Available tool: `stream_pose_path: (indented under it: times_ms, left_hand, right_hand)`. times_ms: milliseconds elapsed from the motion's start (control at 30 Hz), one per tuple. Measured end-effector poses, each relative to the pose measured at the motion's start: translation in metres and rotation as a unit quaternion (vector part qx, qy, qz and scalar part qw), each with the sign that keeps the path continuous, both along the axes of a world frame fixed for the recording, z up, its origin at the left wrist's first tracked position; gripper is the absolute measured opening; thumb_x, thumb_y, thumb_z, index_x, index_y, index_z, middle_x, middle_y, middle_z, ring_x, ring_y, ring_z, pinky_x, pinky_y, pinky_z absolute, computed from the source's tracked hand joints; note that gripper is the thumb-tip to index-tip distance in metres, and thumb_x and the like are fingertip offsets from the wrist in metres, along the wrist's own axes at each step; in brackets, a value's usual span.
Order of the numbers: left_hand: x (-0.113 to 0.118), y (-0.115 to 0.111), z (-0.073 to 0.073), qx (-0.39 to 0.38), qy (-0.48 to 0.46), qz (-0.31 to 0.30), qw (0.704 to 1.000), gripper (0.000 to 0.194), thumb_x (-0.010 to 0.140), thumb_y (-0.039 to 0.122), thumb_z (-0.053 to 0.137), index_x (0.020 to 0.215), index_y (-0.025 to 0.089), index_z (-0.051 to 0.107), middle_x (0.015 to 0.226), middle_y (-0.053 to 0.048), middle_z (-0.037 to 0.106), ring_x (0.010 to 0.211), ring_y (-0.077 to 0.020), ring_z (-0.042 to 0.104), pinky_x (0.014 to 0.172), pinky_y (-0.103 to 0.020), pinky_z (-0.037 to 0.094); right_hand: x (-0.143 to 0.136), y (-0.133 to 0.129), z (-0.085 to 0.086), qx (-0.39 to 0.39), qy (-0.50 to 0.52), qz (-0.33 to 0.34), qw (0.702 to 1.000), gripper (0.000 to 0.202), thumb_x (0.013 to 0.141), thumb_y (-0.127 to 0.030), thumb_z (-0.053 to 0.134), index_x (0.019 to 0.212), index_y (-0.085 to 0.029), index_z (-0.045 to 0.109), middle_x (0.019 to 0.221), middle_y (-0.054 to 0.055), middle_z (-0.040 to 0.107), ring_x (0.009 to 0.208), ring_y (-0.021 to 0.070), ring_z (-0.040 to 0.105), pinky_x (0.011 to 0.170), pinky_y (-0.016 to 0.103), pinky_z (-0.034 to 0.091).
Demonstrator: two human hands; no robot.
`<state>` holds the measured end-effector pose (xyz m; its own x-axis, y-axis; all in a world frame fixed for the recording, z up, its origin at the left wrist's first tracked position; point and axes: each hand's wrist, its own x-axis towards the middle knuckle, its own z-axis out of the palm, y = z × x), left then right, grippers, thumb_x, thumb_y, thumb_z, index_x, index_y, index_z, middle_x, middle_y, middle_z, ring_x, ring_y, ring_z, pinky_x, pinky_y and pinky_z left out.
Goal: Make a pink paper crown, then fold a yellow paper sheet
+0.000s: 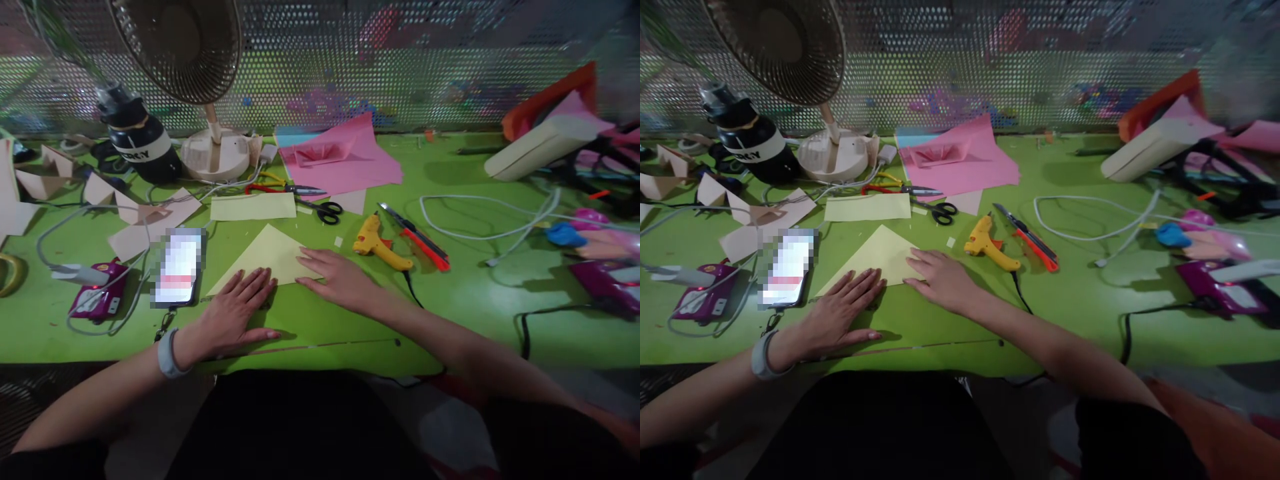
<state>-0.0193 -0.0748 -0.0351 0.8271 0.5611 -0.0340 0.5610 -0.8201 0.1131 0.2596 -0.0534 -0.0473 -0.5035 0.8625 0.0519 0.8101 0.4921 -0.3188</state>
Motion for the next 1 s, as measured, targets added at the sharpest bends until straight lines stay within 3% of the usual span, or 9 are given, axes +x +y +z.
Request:
stream_pose_path:
  times_ms: [100,200,333,433,700,833,1000]
  left_hand:
    - [-0.001,0.002,0.002,0.001,-0.006,-0.009,1.000,0.088,0.093,0.072,0.035,0.156,0.011,0.024,0.161,-0.018,0.028,0.150,-0.0303,0.027,0.122,-0.048,0.020]
    - [-0.001,0.007,0.000,0.009,-0.022,-0.013,1.000,0.083,0.094,0.070,0.037,0.152,0.011,0.032,0.157,-0.018,0.037,0.145,-0.0318,0.036,0.119,-0.049,0.028]
    - [0.000,0.016,-0.003,0.043,-0.063,0.004,0.997,0.053,0.101,0.050,0.041,0.139,0.014,0.050,0.142,-0.015,0.058,0.129,-0.0279,0.056,0.109,-0.043,0.043]
    - [0.002,0.022,-0.003,0.055,-0.081,0.019,0.995,0.034,0.101,0.033,0.045,0.127,0.016,0.058,0.126,-0.012,0.067,0.114,-0.0256,0.064,0.096,-0.040,0.052]
    - [0.007,0.032,-0.008,0.077,-0.110,0.020,0.991,0.020,0.099,0.025,0.051,0.109,0.015,0.065,0.107,-0.010,0.072,0.097,-0.0252,0.067,0.081,-0.039,0.058]
    - [0.005,0.033,-0.014,0.096,-0.136,0.014,0.986,0.019,0.100,0.021,0.048,0.103,0.016,0.067,0.104,-0.010,0.073,0.094,-0.0231,0.067,0.080,-0.037,0.058]
    - [0.006,0.031,-0.010,0.047,-0.163,0.047,0.984,0.023,0.100,0.021,0.046,0.103,0.016,0.068,0.105,-0.011,0.072,0.096,-0.0227,0.067,0.082,-0.039,0.057]
  right_hand:
    - [0.004,-0.004,0.002,0.035,-0.015,0.045,0.998,0.047,0.096,-0.040,0.057,0.135,-0.014,0.061,0.140,0.016,0.060,0.125,0.0312,0.059,0.107,0.053,0.047]
    - [0.008,-0.002,0.005,0.072,-0.055,0.124,0.988,0.038,0.096,-0.025,0.057,0.131,-0.010,0.062,0.133,0.018,0.064,0.120,0.0295,0.063,0.102,0.050,0.053]
    - [0.011,-0.001,0.009,0.136,-0.129,0.213,0.959,0.039,0.092,0.001,0.049,0.126,-0.010,0.065,0.126,0.017,0.069,0.113,0.0254,0.068,0.098,0.043,0.057]
    - [0.009,-0.003,0.007,0.177,-0.147,0.222,0.948,0.041,0.090,0.007,0.048,0.121,-0.011,0.067,0.124,0.015,0.070,0.111,0.0242,0.070,0.096,0.042,0.059]
    - [0.006,-0.004,-0.010,0.268,-0.100,0.185,0.940,0.029,0.094,0.001,0.048,0.110,-0.006,0.070,0.107,0.017,0.076,0.096,0.0231,0.074,0.086,0.039,0.063]
    - [0.006,-0.007,-0.013,0.278,-0.085,0.169,0.942,0.025,0.096,-0.004,0.048,0.107,-0.008,0.070,0.107,0.017,0.076,0.097,0.0229,0.073,0.087,0.040,0.061]
    - [-0.007,-0.005,-0.011,0.237,-0.029,0.145,0.960,0.025,0.101,-0.024,0.049,0.103,-0.010,0.070,0.108,0.016,0.074,0.096,0.0231,0.068,0.085,0.042,0.056]
